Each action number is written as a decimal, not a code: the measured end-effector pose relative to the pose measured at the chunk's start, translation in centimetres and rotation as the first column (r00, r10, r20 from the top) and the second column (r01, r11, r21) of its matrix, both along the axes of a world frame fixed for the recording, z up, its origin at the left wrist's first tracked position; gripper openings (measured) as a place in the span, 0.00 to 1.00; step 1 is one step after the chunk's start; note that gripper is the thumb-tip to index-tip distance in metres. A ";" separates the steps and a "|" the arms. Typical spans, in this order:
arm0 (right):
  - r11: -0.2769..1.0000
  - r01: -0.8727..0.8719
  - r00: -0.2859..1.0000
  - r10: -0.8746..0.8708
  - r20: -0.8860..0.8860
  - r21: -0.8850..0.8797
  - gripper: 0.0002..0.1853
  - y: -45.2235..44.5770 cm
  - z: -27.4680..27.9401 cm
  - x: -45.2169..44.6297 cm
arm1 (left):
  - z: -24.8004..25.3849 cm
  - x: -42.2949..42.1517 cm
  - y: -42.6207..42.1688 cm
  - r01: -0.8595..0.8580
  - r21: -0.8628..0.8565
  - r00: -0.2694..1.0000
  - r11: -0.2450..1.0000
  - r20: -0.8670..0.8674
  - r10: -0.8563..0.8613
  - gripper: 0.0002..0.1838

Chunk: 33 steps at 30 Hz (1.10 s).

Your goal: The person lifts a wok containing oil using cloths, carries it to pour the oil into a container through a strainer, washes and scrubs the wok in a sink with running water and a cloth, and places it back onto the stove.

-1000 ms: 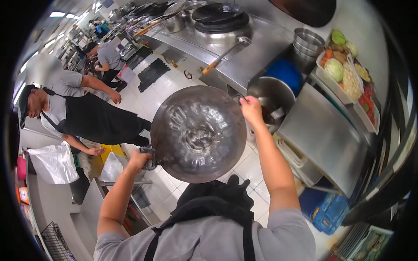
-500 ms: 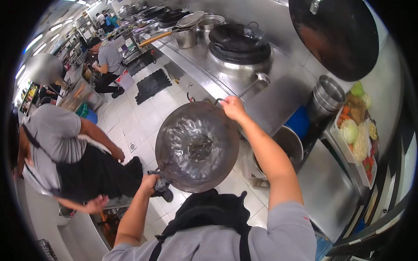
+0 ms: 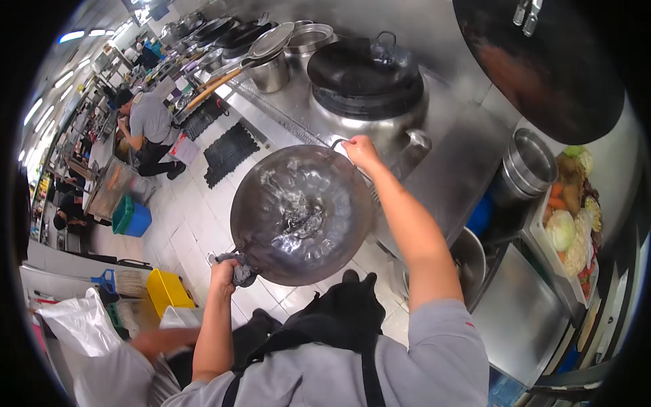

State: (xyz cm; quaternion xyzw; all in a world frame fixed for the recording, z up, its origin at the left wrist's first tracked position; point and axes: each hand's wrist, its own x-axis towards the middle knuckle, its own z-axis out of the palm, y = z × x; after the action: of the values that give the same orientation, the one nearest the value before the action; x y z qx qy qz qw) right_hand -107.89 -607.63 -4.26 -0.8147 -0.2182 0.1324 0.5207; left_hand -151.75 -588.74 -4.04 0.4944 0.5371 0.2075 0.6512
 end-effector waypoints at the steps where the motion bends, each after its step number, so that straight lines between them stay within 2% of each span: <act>1: 1.000 0.005 1.000 -0.004 -0.020 0.021 0.15 1.2 -0.3 1.4 | 0.6 1.4 0.7 0.001 0.008 1.000 1.000 0.001 -0.001 0.08; 3: 1.000 0.014 1.000 -0.013 -0.017 0.010 0.15 3.0 -1.0 4.0 | 1.4 3.5 1.8 0.035 0.058 0.998 0.998 -0.046 -0.032 0.08; 5: 1.000 0.005 0.996 -0.007 -0.089 -0.019 0.14 4.2 -1.7 6.0 | 2.3 5.9 2.2 0.043 0.085 0.997 0.995 -0.070 -0.037 0.08; 6: 0.997 0.075 0.992 -0.072 -0.099 0.028 0.13 4.9 -2.4 6.7 | 2.6 6.9 2.6 0.063 0.114 0.995 0.991 -0.088 -0.053 0.08; 7: 0.998 0.061 0.994 -0.058 -0.093 0.029 0.13 5.3 -2.3 7.6 | 2.6 7.7 3.2 0.049 0.115 0.996 0.992 -0.082 -0.039 0.08; 9: 0.992 0.080 0.993 -0.087 -0.080 -0.094 0.12 5.6 -2.7 8.4 | 2.2 9.0 4.6 0.076 0.135 0.990 0.988 -0.124 -0.059 0.07; 11: 0.997 0.081 0.986 -0.081 -0.146 -0.005 0.11 6.4 -2.9 8.9 | 2.6 9.7 6.1 0.065 0.130 0.991 0.989 -0.126 -0.048 0.07; 13: 0.998 0.036 0.986 -0.044 -0.161 -0.053 0.10 7.7 -2.3 9.0 | 2.7 9.8 8.1 0.062 0.070 0.989 0.996 -0.140 -0.052 0.08; 15: 0.989 0.000 0.975 0.033 -0.218 0.149 0.10 9.6 -1.7 8.6 | 2.9 10.1 10.7 0.049 0.036 0.992 0.998 -0.115 -0.044 0.09; 17: 0.991 -0.013 0.977 0.042 -0.211 0.135 0.09 12.5 -0.8 8.5 | 2.6 10.9 14.3 0.059 0.005 0.995 0.998 -0.085 -0.058 0.09; 19: 0.985 0.031 0.974 0.008 -0.225 0.169 0.18 15.4 -0.3 8.9 | 2.4 12.5 17.9 0.052 -0.006 0.997 0.999 -0.049 -0.053 0.08; 20: 0.986 0.045 0.975 -0.008 -0.223 0.160 0.18 17.0 -0.6 9.2 | 2.4 13.5 19.8 0.067 -0.016 0.997 0.998 -0.046 -0.067 0.08; 22: 0.995 0.097 0.995 -0.096 -0.038 0.031 0.31 20.4 -0.4 9.7 | 2.3 15.4 23.2 0.085 0.030 0.996 0.996 -0.038 -0.084 0.08; 23: 0.995 0.101 0.994 -0.101 -0.040 0.009 0.31 21.5 -0.2 9.6 | 1.8 16.3 24.6 0.089 0.008 0.995 0.996 -0.041 -0.089 0.08; 25: 0.983 0.093 0.989 -0.072 0.129 -0.161 0.38 23.9 0.7 8.9 | 1.2 18.7 28.0 0.129 0.033 0.992 0.991 0.003 -0.129 0.08; 26: 0.979 0.109 0.974 -0.070 0.216 -0.174 0.38 24.6 0.7 7.9 | 1.1 20.0 29.3 0.138 0.043 0.990 0.990 0.015 -0.138 0.09; 27: 0.994 0.065 0.973 -0.044 0.227 -0.086 0.34 24.9 0.6 6.9 | 1.0 21.2 30.3 0.160 0.038 0.987 0.986 0.013 -0.161 0.09; 29: 0.998 0.060 0.981 -0.054 0.185 -0.027 0.27 24.6 2.4 3.5 | 1.3 24.3 32.0 0.111 0.007 0.989 0.994 0.102 -0.111 0.09; 31: 0.995 0.074 0.991 -0.081 0.102 0.073 0.22 23.8 3.4 0.2 | 2.5 27.1 33.3 0.137 0.037 0.985 0.990 0.101 -0.140 0.08; 33: 0.992 0.121 0.982 -0.125 0.140 0.033 0.18 22.0 2.2 -2.3 | 3.2 29.3 33.9 0.127 0.043 0.986 0.991 0.105 -0.130 0.09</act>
State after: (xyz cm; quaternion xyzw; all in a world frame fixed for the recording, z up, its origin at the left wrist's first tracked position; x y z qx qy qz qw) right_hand -110.15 -585.61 -2.03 -0.8277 -0.2055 0.0389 0.5208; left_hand -122.42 -554.85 -0.85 0.5276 0.4643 0.2010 0.6824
